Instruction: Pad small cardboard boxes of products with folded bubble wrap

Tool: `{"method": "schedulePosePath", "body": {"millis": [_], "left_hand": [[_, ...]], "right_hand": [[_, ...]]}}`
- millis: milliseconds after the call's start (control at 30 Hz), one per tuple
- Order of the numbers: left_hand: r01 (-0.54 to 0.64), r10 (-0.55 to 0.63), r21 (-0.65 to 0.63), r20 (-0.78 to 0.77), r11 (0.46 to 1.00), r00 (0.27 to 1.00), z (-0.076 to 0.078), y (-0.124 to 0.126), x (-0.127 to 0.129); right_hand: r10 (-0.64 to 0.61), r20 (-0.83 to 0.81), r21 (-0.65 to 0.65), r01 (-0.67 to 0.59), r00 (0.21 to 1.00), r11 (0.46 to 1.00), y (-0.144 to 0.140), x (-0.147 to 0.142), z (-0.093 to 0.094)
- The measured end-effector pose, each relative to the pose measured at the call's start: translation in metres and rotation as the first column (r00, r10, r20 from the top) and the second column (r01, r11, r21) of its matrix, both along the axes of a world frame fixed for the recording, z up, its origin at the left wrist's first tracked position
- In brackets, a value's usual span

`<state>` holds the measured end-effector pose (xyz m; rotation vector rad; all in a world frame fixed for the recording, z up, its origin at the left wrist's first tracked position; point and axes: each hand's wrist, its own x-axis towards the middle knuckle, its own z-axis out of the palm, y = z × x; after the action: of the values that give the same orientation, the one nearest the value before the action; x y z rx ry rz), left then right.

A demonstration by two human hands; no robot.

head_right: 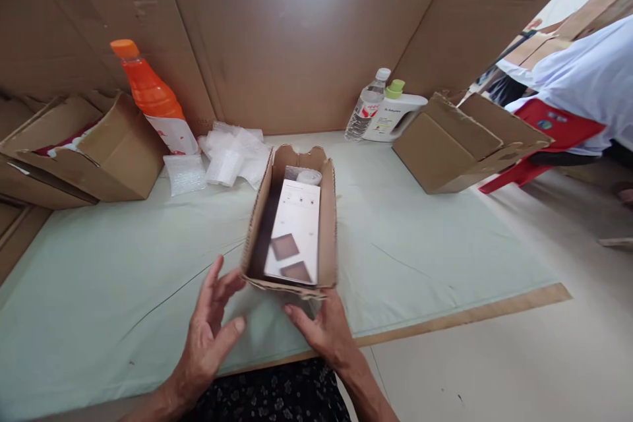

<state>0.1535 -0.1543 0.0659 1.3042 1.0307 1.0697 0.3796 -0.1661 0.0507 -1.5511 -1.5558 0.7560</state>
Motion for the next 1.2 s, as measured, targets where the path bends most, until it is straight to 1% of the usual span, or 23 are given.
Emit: {"method": "schedulePosePath", "body": {"millis": [67,133,200,300,400,533,633,700,800,833,900,967,1033,1100,1133,1200], "left_hand": [[0.163,-0.163,-0.019,0.013,0.986,0.987,0.003,-0.008,0.011],[0.278,-0.277,-0.022,0.030,0.960,0.960,0.006,-0.011,0.024],[0.337,-0.336,-0.017,0.045,0.941,0.941,0.008,-0.011,0.035],[0.369,-0.365,-0.036,0.086,0.929,0.927,0.008,-0.011,0.046],[0.357,-0.343,-0.086,0.144,0.930,0.928,0.004,-0.015,0.048],[0.298,-0.265,-0.159,0.201,0.941,0.943,-0.003,-0.019,0.048],[0.305,-0.255,-0.183,0.253,0.935,0.933,-0.008,-0.017,0.054],[0.346,-0.296,-0.180,0.255,0.921,0.921,-0.009,-0.015,0.060],[0.434,-0.403,-0.182,0.186,0.882,0.896,-0.012,-0.014,0.069],[0.445,-0.423,-0.187,0.146,0.876,0.894,-0.013,-0.014,0.071],[0.417,-0.415,-0.189,0.054,0.889,0.908,-0.018,-0.013,0.070],[0.359,-0.367,-0.177,-0.018,0.916,0.930,-0.025,-0.011,0.063],[0.303,-0.316,-0.179,-0.052,0.936,0.947,-0.033,-0.007,0.052],[0.254,-0.269,-0.194,-0.055,0.948,0.962,-0.037,-0.004,0.040],[0.232,-0.247,-0.202,-0.052,0.951,0.968,-0.038,-0.002,0.036],[0.196,-0.212,-0.216,-0.053,0.957,0.976,-0.038,0.000,0.030]], "right_hand": [[-0.154,-0.031,0.029,0.154,0.988,0.988,-0.011,0.014,-0.006],[-0.286,-0.076,0.083,0.292,0.955,0.953,-0.021,0.026,-0.012],[-0.366,-0.132,0.129,0.382,0.921,0.915,-0.027,0.029,-0.017],[-0.452,-0.145,0.166,0.472,0.880,0.866,-0.027,0.018,-0.021],[-0.507,-0.077,0.192,0.512,0.858,0.837,-0.020,0.002,-0.023],[-0.513,0.050,0.290,0.479,0.857,0.828,-0.008,-0.009,-0.021],[-0.509,0.064,0.329,0.463,0.858,0.823,0.000,-0.006,-0.014],[-0.499,0.019,0.327,0.466,0.866,0.822,0.003,0.004,-0.010],[-0.480,-0.086,0.312,0.481,0.873,0.819,0.000,0.032,-0.008],[-0.481,-0.113,0.307,0.491,0.869,0.815,-0.003,0.045,-0.009],[-0.515,-0.145,0.308,0.533,0.845,0.788,-0.013,0.078,-0.012],[-0.579,-0.164,0.331,0.598,0.798,0.730,-0.027,0.117,-0.014],[-0.649,-0.181,0.373,0.662,0.739,0.650,-0.042,0.159,-0.011],[-0.712,-0.175,0.416,0.706,0.680,0.572,-0.055,0.202,-0.005],[-0.739,-0.162,0.431,0.721,0.654,0.543,-0.060,0.223,-0.002],[-0.777,-0.133,0.432,0.741,0.616,0.514,-0.067,0.260,0.005]]}}
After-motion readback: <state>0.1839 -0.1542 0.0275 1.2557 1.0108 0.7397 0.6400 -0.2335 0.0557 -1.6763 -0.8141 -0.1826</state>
